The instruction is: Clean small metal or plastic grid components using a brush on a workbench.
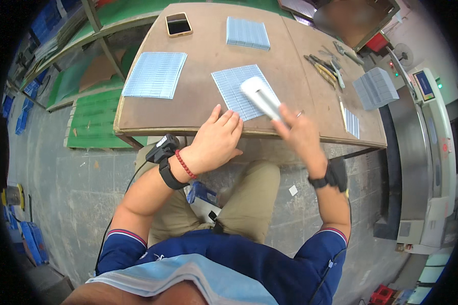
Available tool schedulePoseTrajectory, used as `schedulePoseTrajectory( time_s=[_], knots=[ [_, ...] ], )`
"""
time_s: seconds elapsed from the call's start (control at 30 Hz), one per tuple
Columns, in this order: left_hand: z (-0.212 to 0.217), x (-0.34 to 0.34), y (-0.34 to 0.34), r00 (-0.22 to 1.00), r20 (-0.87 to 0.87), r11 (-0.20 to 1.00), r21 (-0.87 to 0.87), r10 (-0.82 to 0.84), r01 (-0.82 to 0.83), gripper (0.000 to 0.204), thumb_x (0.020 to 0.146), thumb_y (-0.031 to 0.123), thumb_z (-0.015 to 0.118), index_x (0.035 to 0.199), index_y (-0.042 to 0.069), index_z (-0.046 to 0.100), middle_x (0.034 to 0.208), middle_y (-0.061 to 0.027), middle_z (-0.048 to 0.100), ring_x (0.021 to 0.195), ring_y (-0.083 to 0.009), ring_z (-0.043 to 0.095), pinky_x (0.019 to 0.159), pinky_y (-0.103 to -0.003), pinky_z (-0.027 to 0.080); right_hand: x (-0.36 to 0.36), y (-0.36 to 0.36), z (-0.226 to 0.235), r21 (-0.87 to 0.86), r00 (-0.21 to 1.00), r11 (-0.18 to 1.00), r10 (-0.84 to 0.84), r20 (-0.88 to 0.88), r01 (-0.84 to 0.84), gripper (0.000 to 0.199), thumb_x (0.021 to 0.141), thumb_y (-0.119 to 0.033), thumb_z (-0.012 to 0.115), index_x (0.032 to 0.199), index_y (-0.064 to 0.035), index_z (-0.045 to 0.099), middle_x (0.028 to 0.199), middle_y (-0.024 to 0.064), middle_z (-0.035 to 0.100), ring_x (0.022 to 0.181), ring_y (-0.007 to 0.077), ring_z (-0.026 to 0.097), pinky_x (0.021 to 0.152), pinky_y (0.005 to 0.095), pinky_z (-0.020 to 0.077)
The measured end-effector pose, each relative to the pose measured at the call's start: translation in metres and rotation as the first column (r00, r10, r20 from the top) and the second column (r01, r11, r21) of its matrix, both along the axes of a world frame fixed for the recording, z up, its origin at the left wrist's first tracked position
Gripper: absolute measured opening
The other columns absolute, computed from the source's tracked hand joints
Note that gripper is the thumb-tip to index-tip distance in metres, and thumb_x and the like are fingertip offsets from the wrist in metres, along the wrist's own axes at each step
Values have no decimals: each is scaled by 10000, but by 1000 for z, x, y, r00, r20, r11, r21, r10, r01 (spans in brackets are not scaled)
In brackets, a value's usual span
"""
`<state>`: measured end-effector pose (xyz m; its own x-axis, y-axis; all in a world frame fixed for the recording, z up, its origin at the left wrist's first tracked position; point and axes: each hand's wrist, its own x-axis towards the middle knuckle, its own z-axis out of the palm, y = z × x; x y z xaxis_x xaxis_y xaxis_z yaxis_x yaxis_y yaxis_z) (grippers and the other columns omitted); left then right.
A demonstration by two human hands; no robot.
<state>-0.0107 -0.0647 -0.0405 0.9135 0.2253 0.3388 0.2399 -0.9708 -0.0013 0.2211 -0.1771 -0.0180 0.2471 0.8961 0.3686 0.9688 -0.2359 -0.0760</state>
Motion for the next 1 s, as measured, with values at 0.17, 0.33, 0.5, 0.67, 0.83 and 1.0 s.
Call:
schedulePoseTrajectory(
  time_s=[0.17, 0.33, 0.5, 0.67, 0.83, 1.0],
  knots=[
    [1, -3, -1, 1000, 28, 1000, 6, -1, 1, 722, 746, 390, 756, 1250, -81, 542, 1267, -199, 553, 1253, -320, 495, 1100, -523, 332, 4, -14, 7, 50, 989, 996, 84, -118, -79, 410, 870, -349, 683, 1173, -73, 671, 837, 185, 653, 720, 360, 646, 624, 431, 511],
    [-4, -1, -1, 1000, 25, 1000, 11, -16, 16, 719, 745, 389, 757, 1249, -78, 547, 1266, -198, 557, 1253, -318, 495, 1100, -520, 334, 56, -12, -2, 5, 985, 986, -169, 29, 169, 455, 864, -367, 687, 1223, -89, 650, 886, 205, 666, 716, 399, 643, 614, 455, 510],
    [1, -3, -1, 1000, 2, 1000, 9, 0, 0, 719, 748, 390, 756, 1252, -78, 546, 1264, -198, 559, 1252, -316, 498, 1100, -520, 335, -27, -37, 4, 0, 994, 996, 93, -54, -93, 460, 862, -355, 691, 1239, -95, 639, 846, 203, 661, 712, 389, 648, 604, 458, 505],
    [-3, -4, 1, 999, 43, 1000, 15, -9, 9, 717, 750, 393, 754, 1251, -77, 546, 1261, -197, 560, 1248, -314, 502, 1097, -518, 340, 44, -25, -1, -41, 984, 997, -78, -160, 72, 447, 864, -348, 692, 1232, -99, 643, 860, 192, 654, 706, 376, 649, 596, 449, 504],
    [-4, 0, 0, 1000, 3, 1000, 8, -18, 18, 710, 752, 394, 753, 1246, -73, 550, 1265, -194, 559, 1253, -314, 500, 1095, -518, 341, 15, -27, -6, 17, 996, 999, 48, -78, -47, 429, 877, -325, 674, 1221, -72, 633, 780, 212, 639, 685, 383, 636, 580, 443, 498],
    [-4, -5, -2, 1000, 25, 1000, -5, -4, 4, 718, 748, 392, 754, 1253, -75, 547, 1272, -197, 556, 1252, -318, 500, 1093, -516, 344, -3, -11, 8, -26, 987, 995, 89, -134, -94, 418, 883, -319, 667, 1214, -65, 632, 778, 222, 638, 682, 394, 630, 583, 447, 498]
  ],
)
